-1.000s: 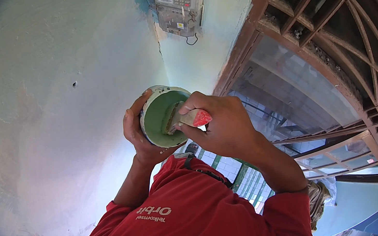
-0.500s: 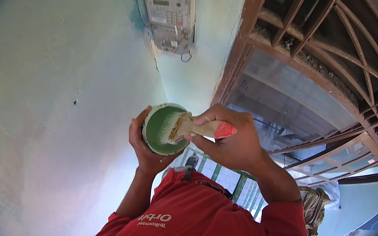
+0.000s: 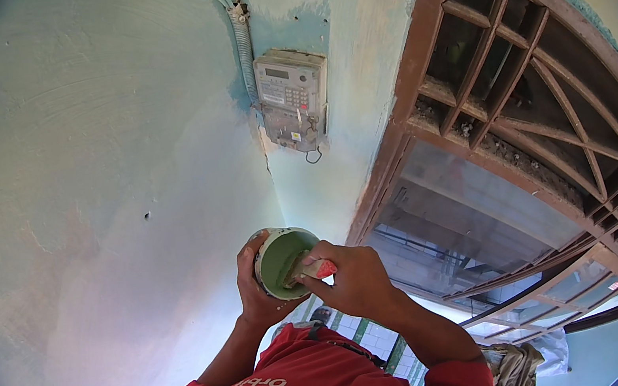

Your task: The person is painting a high ceiling and the wall area around an electrical meter using a paint brush and a small container of light green paint.

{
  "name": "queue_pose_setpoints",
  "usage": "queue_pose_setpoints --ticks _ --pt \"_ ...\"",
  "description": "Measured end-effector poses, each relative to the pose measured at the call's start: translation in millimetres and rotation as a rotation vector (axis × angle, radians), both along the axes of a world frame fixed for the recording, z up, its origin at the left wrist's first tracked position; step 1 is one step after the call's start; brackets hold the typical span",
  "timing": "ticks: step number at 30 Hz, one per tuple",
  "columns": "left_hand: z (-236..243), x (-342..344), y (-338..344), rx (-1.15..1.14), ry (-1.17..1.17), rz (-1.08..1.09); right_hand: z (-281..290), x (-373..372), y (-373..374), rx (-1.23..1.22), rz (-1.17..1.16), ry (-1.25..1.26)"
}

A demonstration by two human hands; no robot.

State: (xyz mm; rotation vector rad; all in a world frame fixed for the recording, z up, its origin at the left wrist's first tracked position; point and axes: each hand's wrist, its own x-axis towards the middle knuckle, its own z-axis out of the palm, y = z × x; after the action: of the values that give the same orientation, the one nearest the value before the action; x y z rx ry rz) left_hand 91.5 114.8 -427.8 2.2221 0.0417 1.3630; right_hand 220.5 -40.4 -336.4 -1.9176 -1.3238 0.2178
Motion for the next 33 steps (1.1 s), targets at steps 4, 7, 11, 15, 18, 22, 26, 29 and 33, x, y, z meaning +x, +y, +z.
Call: queue_pose_setpoints --ticks 4,7,11,15,18,22,26,29,33 --pt "-5 0 1 -0.037 0.026 0.001 7 2 -6 0.215 0.004 0.058" --pt "-13 2 1 -0.166 0.137 -0.018 8 5 -9 0.215 0.023 0.015" --pt "-19 4 0 -0.154 0.085 -0.036 4 7 -7 0.224 -0.007 0.045" --pt "-18 0 -4 -0.214 0.09 -0.009 1 10 -8 0.3 -0.035 0.118" --pt "-14 0 -5 -0.251 0.1 -0.027 0 13 -9 0.325 -0.02 0.11" --pt "-10 -3 -6 -0.303 0.138 -0.059 -2 17 -8 0.319 -0.055 0.219" --pt "-9 -4 -9 -0.357 0.095 -0.031 -4 19 -10 0.308 -0.105 0.373" --pt "-9 -3 -11 -0.408 0.07 -0.065 -4 20 -11 0.303 -0.111 0.611" --pt "-9 -4 -12 -0.442 0.064 -0.085 0 20 -10 0.263 -0.062 0.457"
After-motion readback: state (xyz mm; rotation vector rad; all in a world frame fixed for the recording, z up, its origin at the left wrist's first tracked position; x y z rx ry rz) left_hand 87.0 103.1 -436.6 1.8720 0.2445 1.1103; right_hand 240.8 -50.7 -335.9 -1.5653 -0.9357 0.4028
